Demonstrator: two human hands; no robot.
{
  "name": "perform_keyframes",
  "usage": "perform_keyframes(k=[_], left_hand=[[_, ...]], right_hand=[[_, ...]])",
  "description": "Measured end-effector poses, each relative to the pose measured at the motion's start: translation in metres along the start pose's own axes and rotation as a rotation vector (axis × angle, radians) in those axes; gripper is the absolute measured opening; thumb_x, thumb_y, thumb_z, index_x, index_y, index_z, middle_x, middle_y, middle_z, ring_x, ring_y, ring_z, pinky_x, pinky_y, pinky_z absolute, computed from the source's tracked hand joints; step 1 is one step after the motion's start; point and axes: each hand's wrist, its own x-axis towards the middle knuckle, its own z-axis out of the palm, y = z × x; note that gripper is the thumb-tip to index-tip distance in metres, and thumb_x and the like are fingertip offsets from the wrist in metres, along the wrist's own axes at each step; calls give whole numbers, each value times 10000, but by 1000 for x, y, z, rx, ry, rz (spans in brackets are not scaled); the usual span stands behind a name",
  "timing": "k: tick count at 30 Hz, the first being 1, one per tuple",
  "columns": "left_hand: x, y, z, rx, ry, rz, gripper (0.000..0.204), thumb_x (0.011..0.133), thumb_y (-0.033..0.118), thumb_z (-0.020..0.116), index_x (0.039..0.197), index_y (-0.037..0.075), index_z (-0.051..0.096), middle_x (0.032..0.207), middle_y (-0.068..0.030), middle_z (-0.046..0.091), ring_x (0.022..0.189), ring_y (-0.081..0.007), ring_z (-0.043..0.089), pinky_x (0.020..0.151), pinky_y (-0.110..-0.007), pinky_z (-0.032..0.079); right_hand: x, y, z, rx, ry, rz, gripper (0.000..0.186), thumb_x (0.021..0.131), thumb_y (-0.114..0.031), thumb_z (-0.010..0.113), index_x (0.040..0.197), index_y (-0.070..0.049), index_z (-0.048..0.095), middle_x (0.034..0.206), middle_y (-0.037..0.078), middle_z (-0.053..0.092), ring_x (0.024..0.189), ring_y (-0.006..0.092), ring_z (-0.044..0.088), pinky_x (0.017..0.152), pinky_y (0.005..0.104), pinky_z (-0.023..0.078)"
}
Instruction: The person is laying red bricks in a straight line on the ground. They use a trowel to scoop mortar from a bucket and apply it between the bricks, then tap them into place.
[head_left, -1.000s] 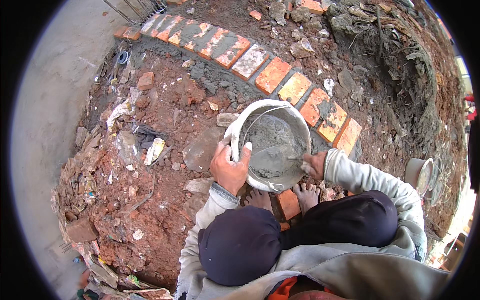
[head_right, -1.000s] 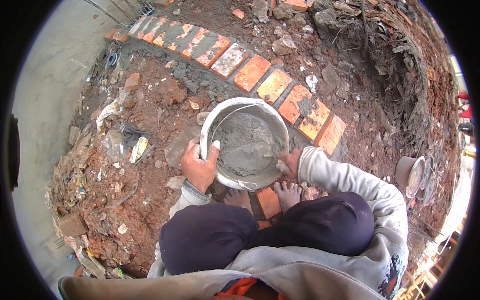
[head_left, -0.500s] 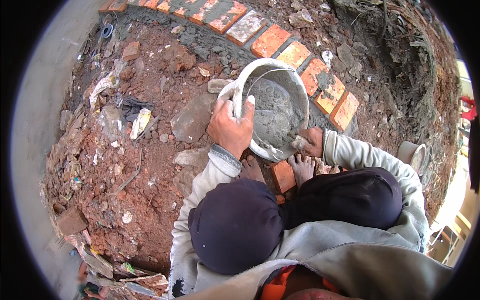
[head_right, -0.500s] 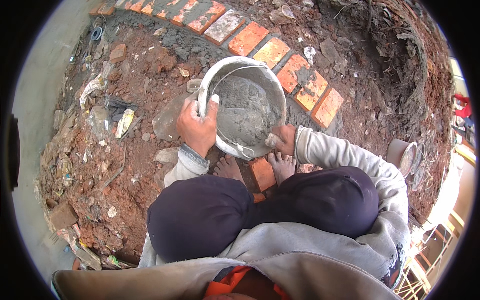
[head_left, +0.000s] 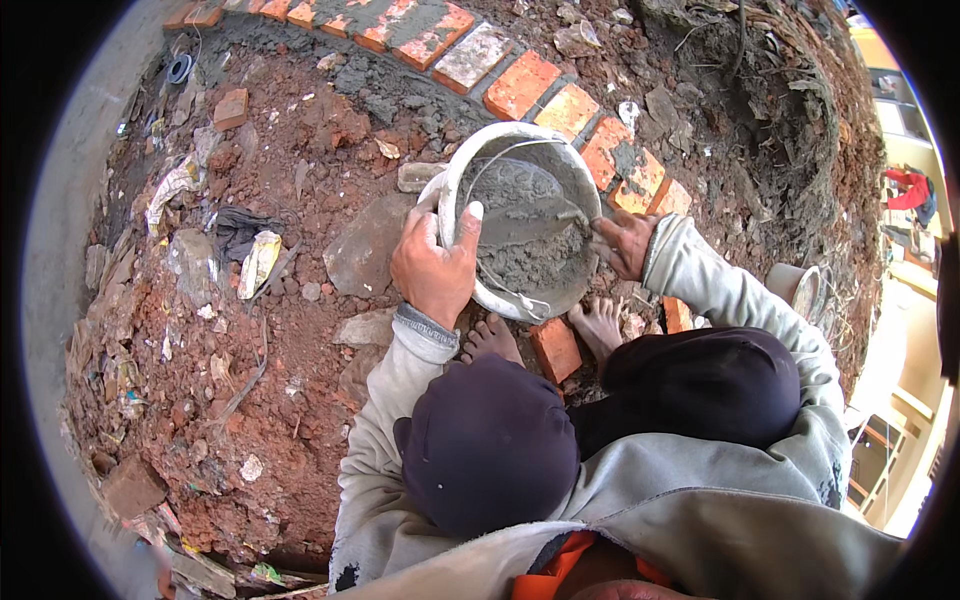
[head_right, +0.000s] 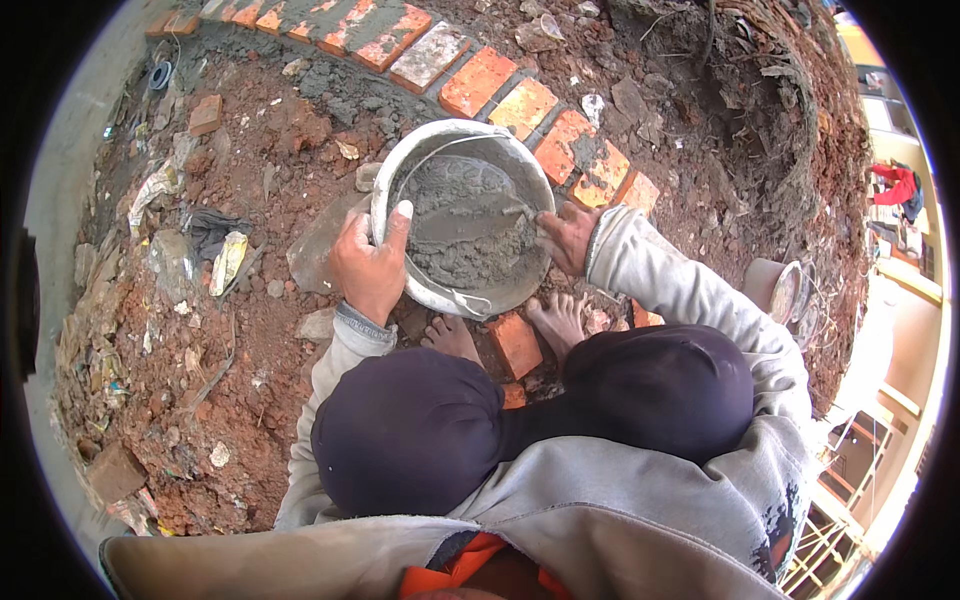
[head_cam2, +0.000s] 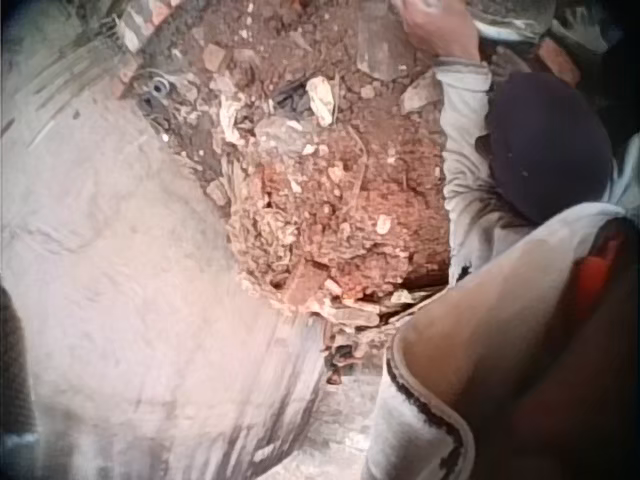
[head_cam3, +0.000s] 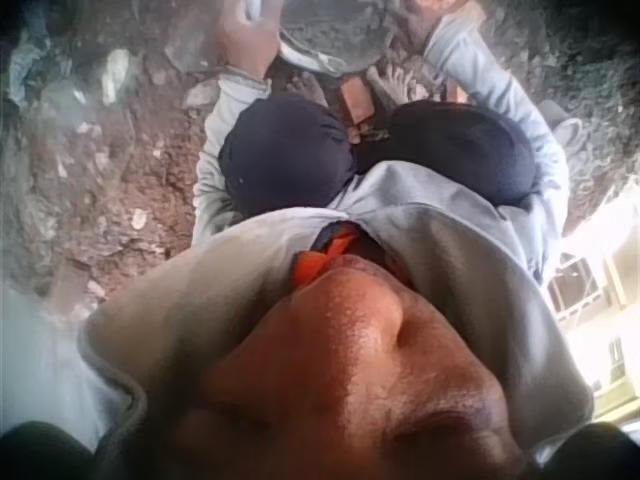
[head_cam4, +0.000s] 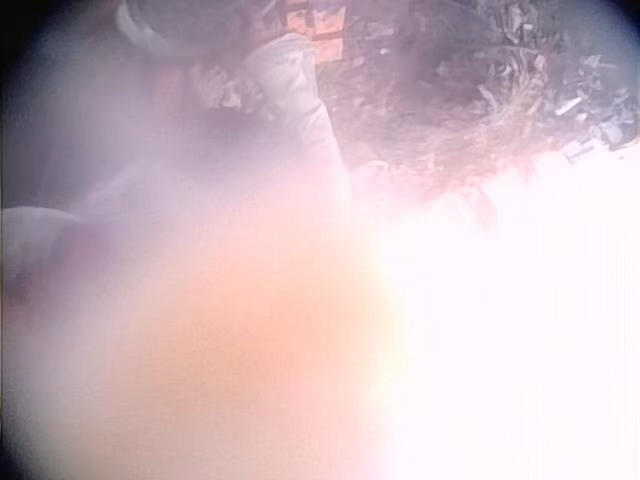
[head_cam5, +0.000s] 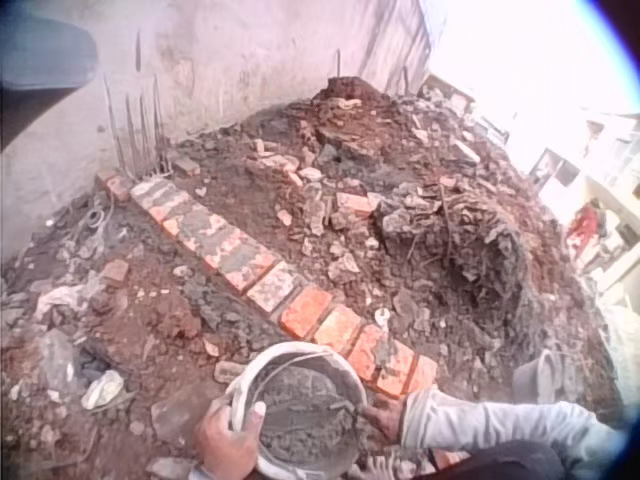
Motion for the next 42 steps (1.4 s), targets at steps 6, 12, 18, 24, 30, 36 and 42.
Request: perform_keyframes(k=[6,12,18,24,30,36,42], left_hand=[[0,2,4,11,-6,31,346,871,311,707,790,-16,626,729,-162,595,638,-329,576,605,-407,429],[-2,3,0,25,19,-104,334,857,292,715,781,-19,620,704,-168,602,618,-338,565,602,-421,424],[-4,3,-2,26,1,-70,351,861,302,717,747,-14,615,694,-147,598,606,-324,569,590,-409,429],[-6,9,5,88,30,-65,305,860,272,708,772,-8,625,730,-140,608,628,-310,589,601,-399,442],[-4,6,5,125,51,-107,283,867,257,700,804,-11,637,728,-151,607,638,-299,589,610,-388,443],[-2,4,7,29,53,-75,276,872,246,702,841,-23,650,723,-155,618,626,-272,583,603,-379,441],[-3,7,7,74,19,-57,278,884,237,696,823,-28,640,712,-140,618,626,-237,557,609,-371,437]], right_hand=[[29,-4,5,60,-27,152,337,953,-346,505,1141,-69,544,803,203,651,681,382,676,606,507,553],[4,-5,17,281,-43,-89,351,956,-336,504,1053,-6,571,809,226,633,737,413,638,661,486,520],[11,20,-14,46,-277,-40,345,942,-369,512,1067,-59,599,702,189,635,680,383,637,618,459,523],[2,37,-16,110,-144,73,324,952,-328,510,1083,-48,608,634,183,610,616,376,633,585,464,521],[10,16,36,541,-383,-135,420,933,-397,528,1093,-19,616,847,237,673,816,415,662,729,465,535],[-1,30,9,260,-29,-204,376,884,-334,614,1125,-48,650,923,197,671,814,362,675,696,442,551],[8,20,-1,218,-232,-157,373,939,-372,530,1154,-77,604,774,178,654,651,375,650,586,465,531]])
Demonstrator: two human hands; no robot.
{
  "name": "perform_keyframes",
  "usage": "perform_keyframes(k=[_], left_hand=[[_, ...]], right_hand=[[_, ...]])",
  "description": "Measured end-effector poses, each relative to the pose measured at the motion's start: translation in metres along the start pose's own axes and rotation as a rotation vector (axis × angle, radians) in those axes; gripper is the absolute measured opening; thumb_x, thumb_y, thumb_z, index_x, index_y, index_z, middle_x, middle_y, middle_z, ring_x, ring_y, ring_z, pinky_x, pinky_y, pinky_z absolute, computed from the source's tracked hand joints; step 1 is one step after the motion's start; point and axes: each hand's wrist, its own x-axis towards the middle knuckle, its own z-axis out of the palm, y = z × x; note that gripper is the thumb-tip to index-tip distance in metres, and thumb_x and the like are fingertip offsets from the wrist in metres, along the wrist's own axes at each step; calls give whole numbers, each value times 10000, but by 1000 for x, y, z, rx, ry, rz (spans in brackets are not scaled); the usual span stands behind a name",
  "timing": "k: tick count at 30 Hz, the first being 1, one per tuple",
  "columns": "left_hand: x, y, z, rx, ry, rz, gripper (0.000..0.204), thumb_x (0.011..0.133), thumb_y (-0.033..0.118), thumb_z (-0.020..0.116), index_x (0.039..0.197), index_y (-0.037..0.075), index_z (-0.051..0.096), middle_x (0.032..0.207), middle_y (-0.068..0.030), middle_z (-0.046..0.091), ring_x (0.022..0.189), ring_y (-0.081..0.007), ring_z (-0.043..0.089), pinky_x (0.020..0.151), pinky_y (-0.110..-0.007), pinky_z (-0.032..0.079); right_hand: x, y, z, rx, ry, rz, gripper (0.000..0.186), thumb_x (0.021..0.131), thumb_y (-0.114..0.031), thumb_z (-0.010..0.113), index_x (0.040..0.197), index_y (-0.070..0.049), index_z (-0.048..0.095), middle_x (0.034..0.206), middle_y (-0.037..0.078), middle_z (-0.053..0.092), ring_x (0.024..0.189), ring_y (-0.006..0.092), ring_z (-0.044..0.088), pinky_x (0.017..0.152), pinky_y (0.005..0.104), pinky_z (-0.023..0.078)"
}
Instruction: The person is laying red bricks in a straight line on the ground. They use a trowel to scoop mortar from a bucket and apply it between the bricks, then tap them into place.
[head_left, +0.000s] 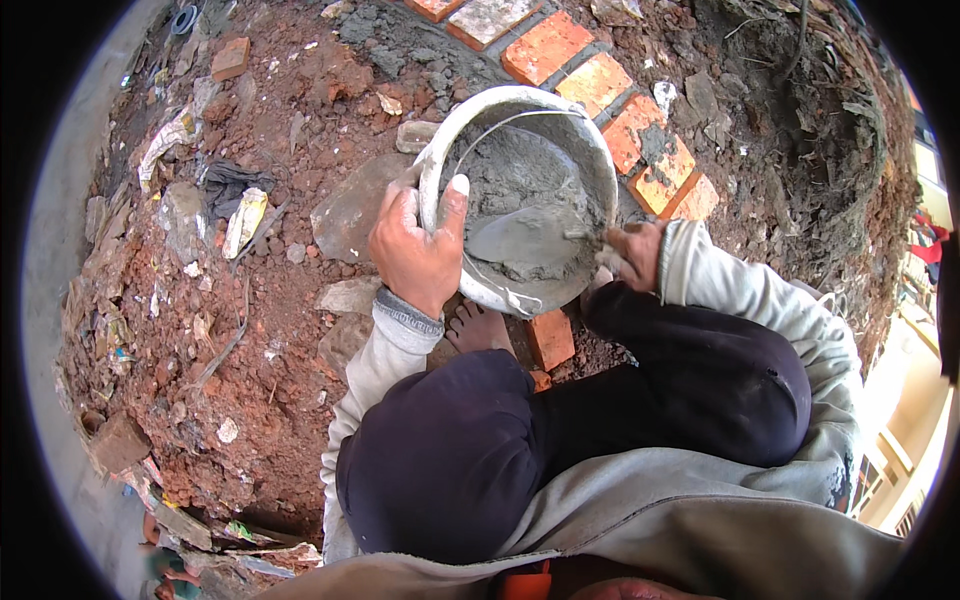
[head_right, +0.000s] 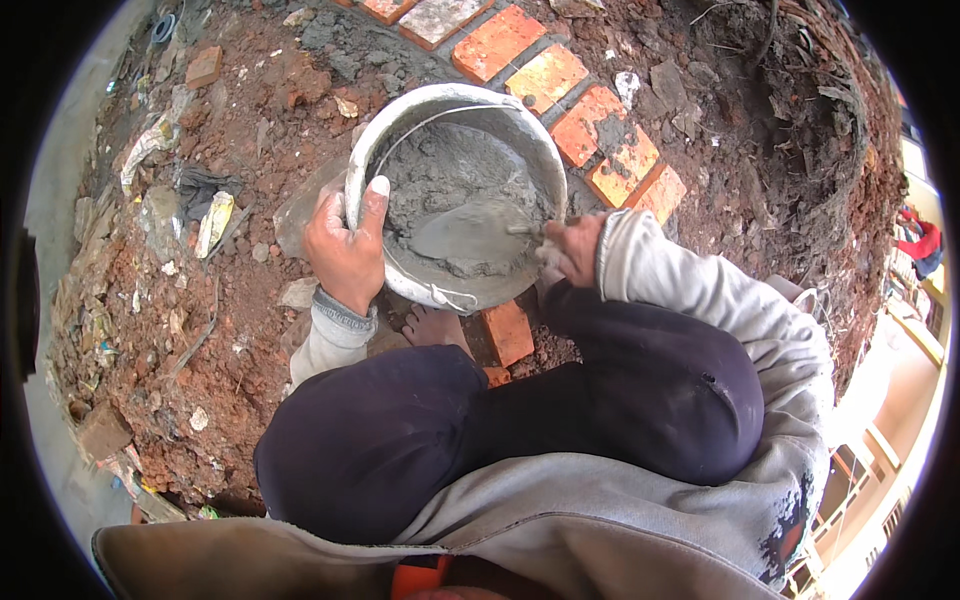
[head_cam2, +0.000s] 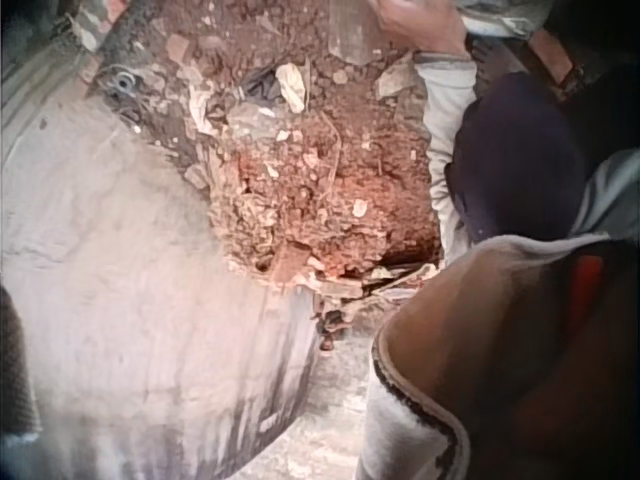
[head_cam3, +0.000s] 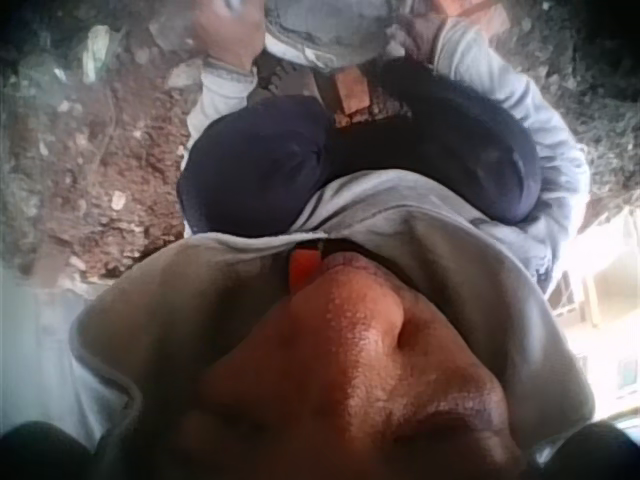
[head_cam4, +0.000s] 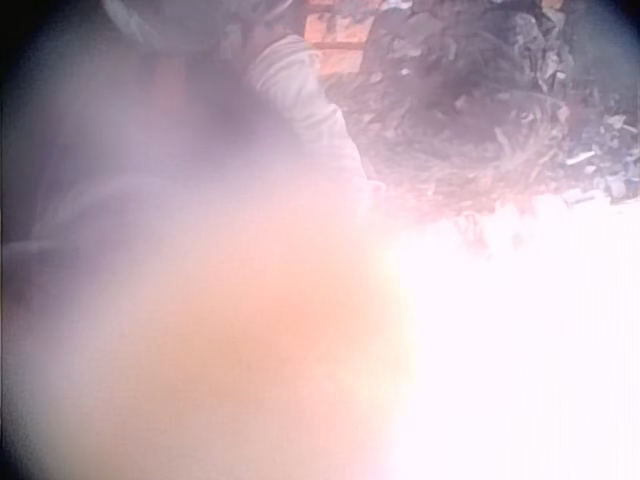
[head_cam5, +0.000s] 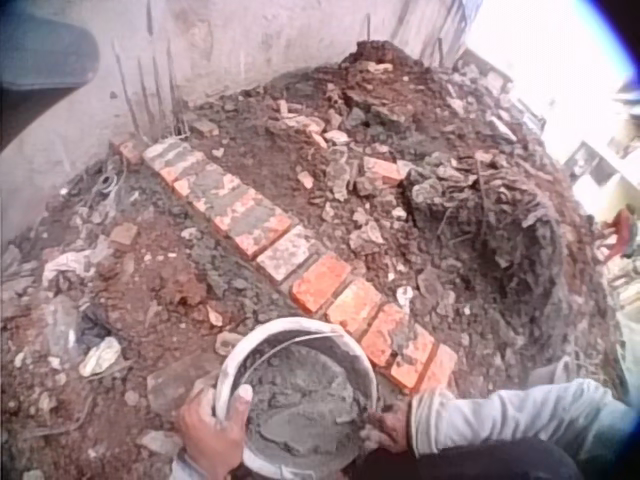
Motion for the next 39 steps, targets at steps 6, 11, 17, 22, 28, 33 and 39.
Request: perform_keyframes(k=[6,11,17,22,28,33,39], left_hand=[[4,0,-4,-15,-12,-31,275,863,235,709,826,-27,636,748,-144,616,661,-280,576,625,-384,446],[0,4,1,-50,47,-26,247,828,222,721,866,-10,646,804,-150,612,736,-353,627,648,-407,470],[-2,-2,-2,-68,33,-17,243,868,205,694,837,-28,629,761,-139,586,649,-275,549,629,-368,438],[5,-2,-9,-5,-28,11,274,848,218,704,876,-26,583,753,-158,570,668,-299,548,644,-372,443],[30,1,-23,-95,-206,-77,435,819,326,745,1009,9,517,847,-104,592,763,-219,579,713,-344,466],[108,-16,-12,-274,-450,-104,316,941,333,606,970,20,580,864,-76,635,727,-152,553,674,-315,457],[209,-33,98,189,-601,396,165,899,198,591,926,39,626,946,-146,645,826,-321,636,771,-408,496]], right_hand=[[-14,43,-59,-401,-94,163,361,951,-354,497,1161,-79,597,701,178,639,616,372,641,585,483,533],[-7,39,-31,-197,-157,175,366,940,-342,528,1137,-48,624,708,198,641,602,339,642,553,440,537],[20,33,14,276,-161,-167,366,928,-383,543,1051,-49,629,746,215,650,753,403,648,715,462,526],[4,47,-5,322,-58,-188,369,917,-297,559,1141,-7,602,908,210,665,784,395,649,680,426,526],[-1,51,-11,316,0,-197,356,915,-353,576,1061,-32,622,789,212,645,727,403,634,640,439,517],[-15,54,-41,678,-90,-148,292,952,-298,562,955,-11,620,742,163,606,682,302,603,641,383,467],[-25,75,-113,767,26,68,318,889,-316,643,878,1,612,644,23,519,575,112,469,532,298,384]])
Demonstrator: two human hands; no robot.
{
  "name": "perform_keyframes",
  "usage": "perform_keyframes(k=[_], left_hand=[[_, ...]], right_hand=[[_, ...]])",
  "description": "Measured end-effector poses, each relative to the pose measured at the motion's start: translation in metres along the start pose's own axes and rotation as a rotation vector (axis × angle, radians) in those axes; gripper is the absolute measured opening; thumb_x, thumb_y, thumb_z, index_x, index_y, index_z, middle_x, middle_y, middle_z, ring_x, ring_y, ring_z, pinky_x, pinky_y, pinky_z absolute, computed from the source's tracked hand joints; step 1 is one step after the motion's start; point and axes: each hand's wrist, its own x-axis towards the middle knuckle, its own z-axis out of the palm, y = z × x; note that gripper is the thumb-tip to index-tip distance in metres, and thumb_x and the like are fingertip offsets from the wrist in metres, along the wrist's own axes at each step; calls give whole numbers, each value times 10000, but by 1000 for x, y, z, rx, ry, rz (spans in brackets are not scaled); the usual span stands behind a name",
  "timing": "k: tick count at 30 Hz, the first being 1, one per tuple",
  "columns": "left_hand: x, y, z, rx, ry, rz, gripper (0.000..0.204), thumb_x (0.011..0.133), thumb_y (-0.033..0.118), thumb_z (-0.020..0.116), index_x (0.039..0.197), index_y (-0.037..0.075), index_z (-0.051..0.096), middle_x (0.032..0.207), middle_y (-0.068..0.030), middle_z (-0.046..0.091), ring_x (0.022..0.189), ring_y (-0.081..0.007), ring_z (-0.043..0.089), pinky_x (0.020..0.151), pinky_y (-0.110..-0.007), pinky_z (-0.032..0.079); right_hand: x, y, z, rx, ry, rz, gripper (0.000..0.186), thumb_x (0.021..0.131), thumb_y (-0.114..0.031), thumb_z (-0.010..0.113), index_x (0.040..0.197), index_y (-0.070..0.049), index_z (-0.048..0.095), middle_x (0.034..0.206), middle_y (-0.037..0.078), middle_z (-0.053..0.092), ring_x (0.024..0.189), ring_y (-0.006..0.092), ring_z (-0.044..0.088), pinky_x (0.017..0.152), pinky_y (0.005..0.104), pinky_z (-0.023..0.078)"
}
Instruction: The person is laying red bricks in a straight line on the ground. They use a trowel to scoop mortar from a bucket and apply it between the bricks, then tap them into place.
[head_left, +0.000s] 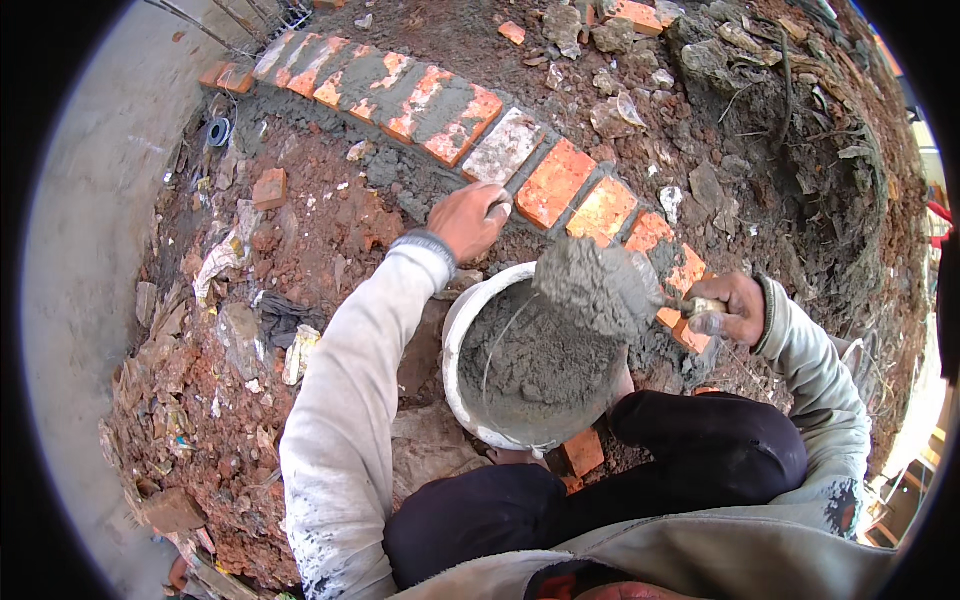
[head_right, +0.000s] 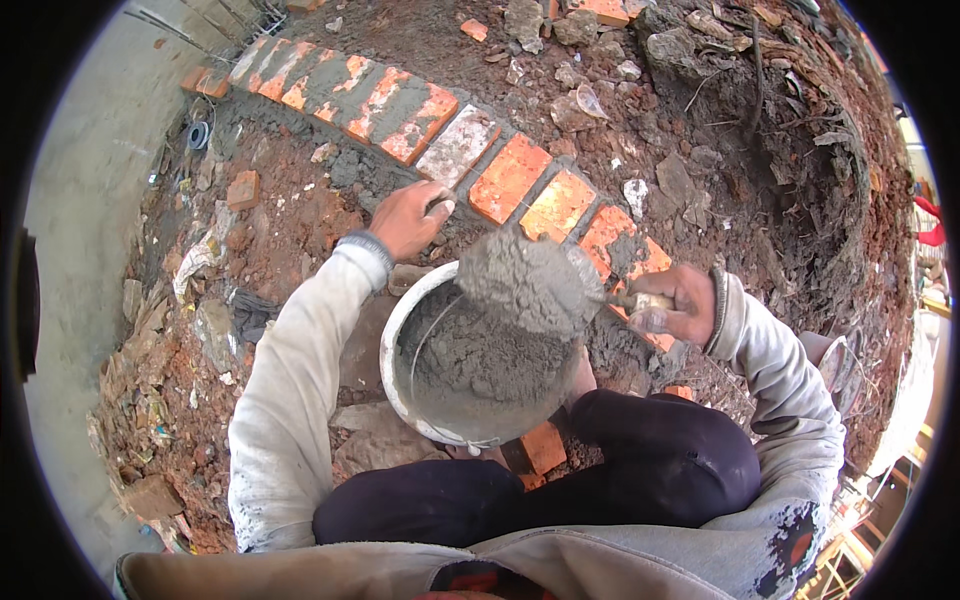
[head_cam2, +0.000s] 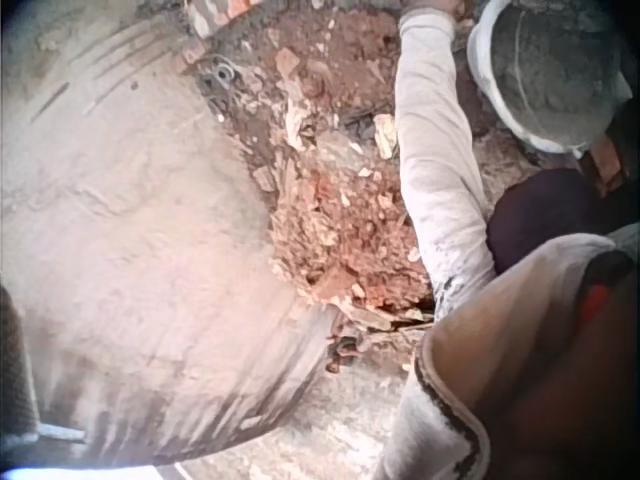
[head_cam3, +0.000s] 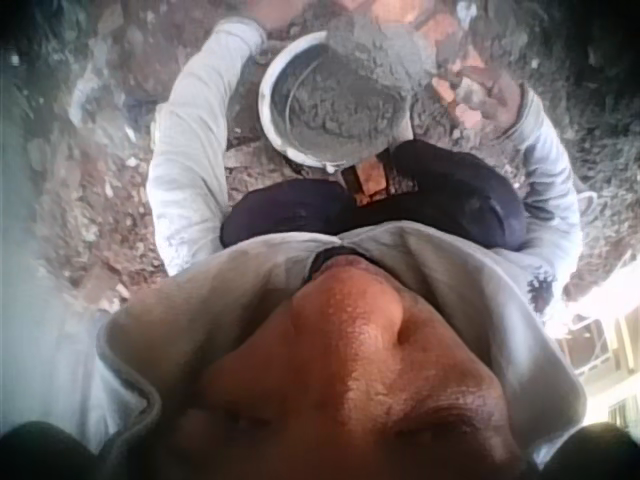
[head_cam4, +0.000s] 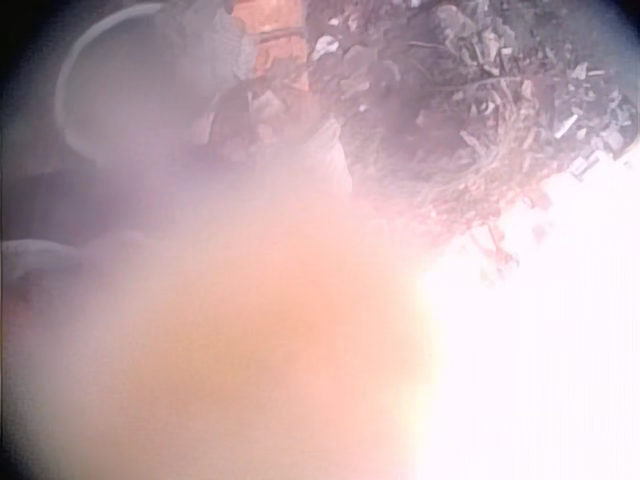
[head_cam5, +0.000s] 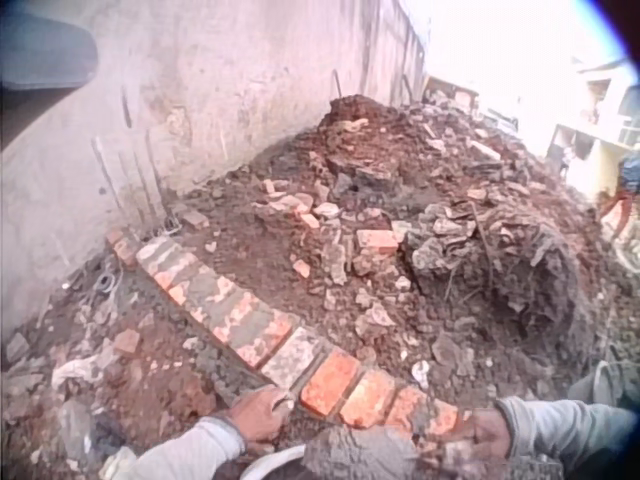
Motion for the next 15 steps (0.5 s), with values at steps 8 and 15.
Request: perform_keyframes(k=[8,15], left_hand=[[86,-28,52,477,-281,39,128,826,131,625,938,79,660,1059,-149,570,916,-330,642,797,-451,507],[17,-37,36,478,82,233,192,797,216,680,920,76,634,1009,-122,559,1103,-298,542,1016,-526,377]], right_hand=[[59,24,-45,-14,281,-47,321,860,-316,567,869,5,586,690,43,561,569,130,528,531,298,444],[144,20,-43,137,343,-98,270,910,-279,531,898,-11,558,676,10,497,556,95,517,495,262,429]])
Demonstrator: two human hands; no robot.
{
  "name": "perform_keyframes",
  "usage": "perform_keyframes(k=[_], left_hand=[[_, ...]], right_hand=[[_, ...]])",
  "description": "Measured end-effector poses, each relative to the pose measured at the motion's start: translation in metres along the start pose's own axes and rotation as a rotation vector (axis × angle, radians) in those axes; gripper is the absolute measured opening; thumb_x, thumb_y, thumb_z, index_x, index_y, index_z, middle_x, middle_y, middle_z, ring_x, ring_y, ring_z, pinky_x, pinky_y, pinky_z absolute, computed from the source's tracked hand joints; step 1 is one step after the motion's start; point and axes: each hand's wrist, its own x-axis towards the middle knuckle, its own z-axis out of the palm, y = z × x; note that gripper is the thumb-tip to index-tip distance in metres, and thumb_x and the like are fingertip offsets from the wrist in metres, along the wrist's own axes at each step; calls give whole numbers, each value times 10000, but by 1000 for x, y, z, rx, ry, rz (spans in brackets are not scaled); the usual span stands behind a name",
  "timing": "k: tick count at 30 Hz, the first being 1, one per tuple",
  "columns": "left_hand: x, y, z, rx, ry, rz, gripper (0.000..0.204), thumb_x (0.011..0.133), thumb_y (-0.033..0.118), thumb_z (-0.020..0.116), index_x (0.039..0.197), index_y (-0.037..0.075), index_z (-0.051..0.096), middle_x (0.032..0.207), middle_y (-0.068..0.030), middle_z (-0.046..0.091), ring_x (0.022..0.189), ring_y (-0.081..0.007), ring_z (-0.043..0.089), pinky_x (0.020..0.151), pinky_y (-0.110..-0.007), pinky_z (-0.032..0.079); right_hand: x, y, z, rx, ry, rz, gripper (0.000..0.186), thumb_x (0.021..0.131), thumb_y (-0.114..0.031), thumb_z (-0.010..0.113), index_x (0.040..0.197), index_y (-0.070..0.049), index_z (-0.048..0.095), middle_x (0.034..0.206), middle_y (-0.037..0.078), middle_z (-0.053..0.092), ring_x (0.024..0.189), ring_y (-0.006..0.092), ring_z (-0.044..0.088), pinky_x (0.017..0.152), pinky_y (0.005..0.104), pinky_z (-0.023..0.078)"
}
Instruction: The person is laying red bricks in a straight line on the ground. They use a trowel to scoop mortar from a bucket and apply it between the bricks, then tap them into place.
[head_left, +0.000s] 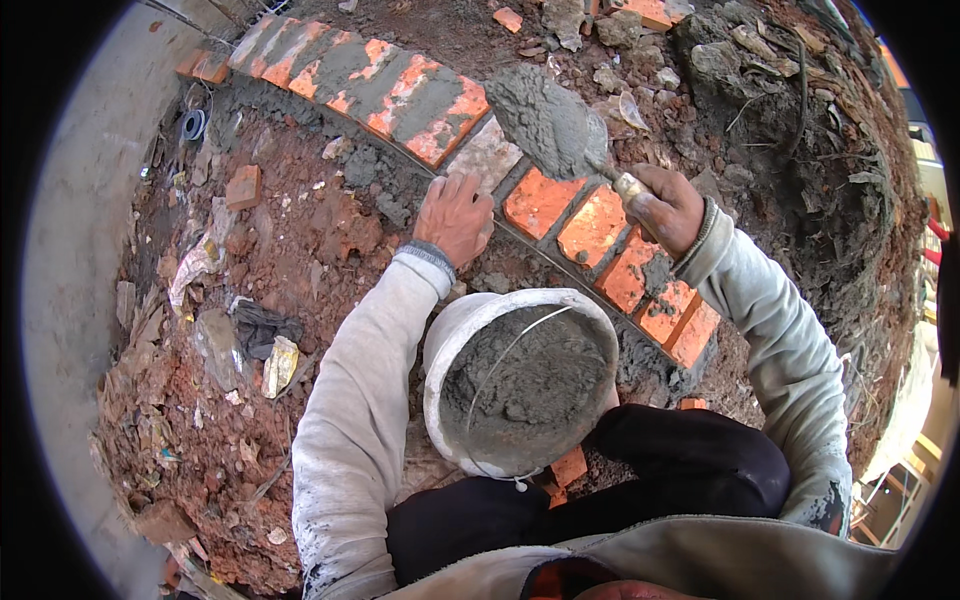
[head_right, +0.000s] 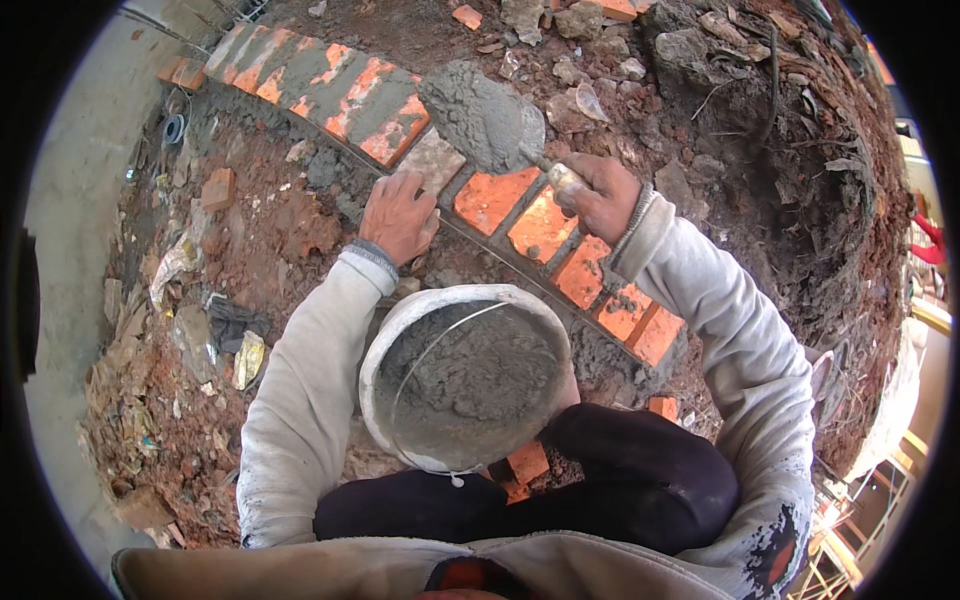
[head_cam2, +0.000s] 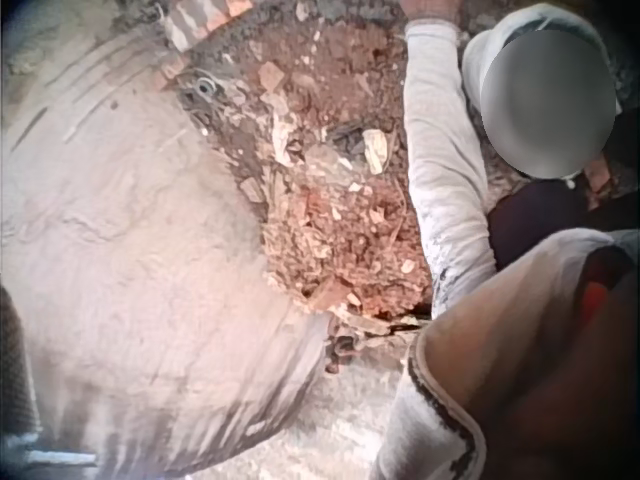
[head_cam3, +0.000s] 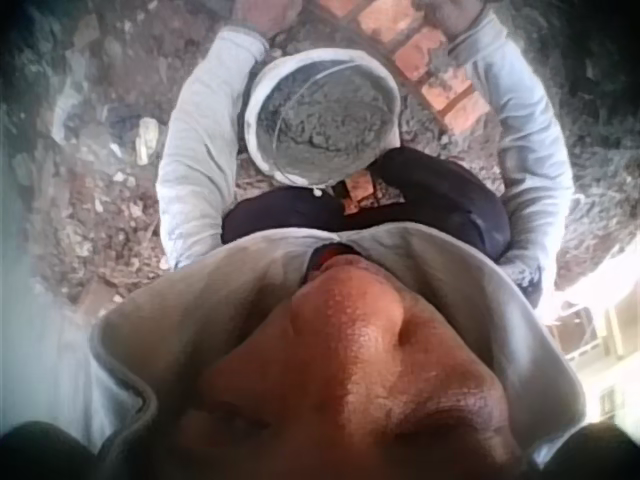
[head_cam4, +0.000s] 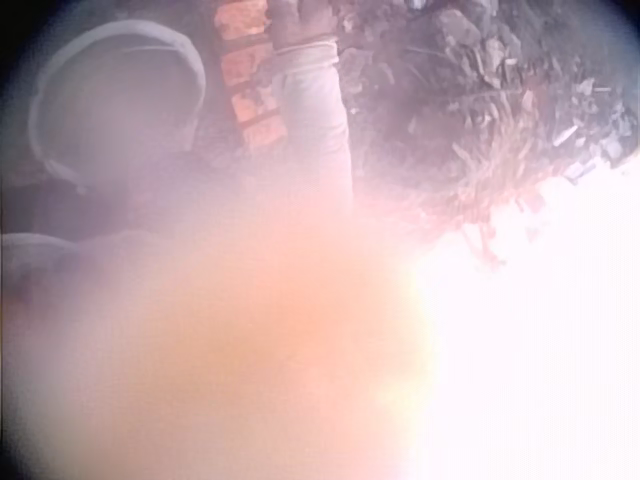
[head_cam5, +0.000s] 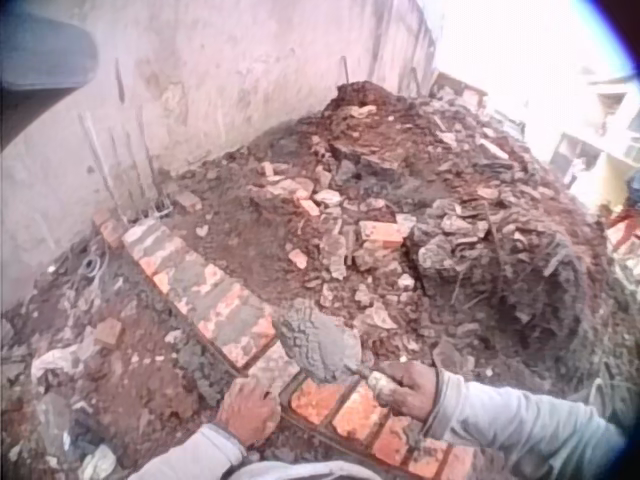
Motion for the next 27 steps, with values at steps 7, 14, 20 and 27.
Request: perform_keyframes(k=[7,14,20,27], left_hand=[[-39,-11,-10,-8,-317,-216,283,828,260,618,1027,60,606,995,-131,635,1056,-292,581,1118,-501,268],[-17,-30,-3,49,-234,-501,369,841,205,575,1171,38,570,1122,-131,632,1072,-275,585,964,-452,367],[-2,-30,2,8,-213,-574,476,878,298,594,1281,52,531,1157,-133,606,1106,-270,562,966,-435,355],[-1,-30,1,-103,-195,-685,520,899,439,588,1244,50,590,1149,-118,630,1098,-282,564,979,-433,350]], right_hand=[[65,7,72,-814,171,-247,293,907,-211,551,1004,48,453,839,258,564,786,460,580,747,482,480],[69,3,-9,-893,150,-177,451,823,-213,590,1209,-12,473,994,270,587,948,440,596,829,471,487],[156,-3,-31,-1424,11,-254,492,792,-232,621,1256,-91,539,1166,145,602,1089,334,597,933,448,491],[197,0,-30,-1416,106,-552,475,751,-236,650,1217,-174,587,1096,60,611,1052,275,617,879,411,519]])
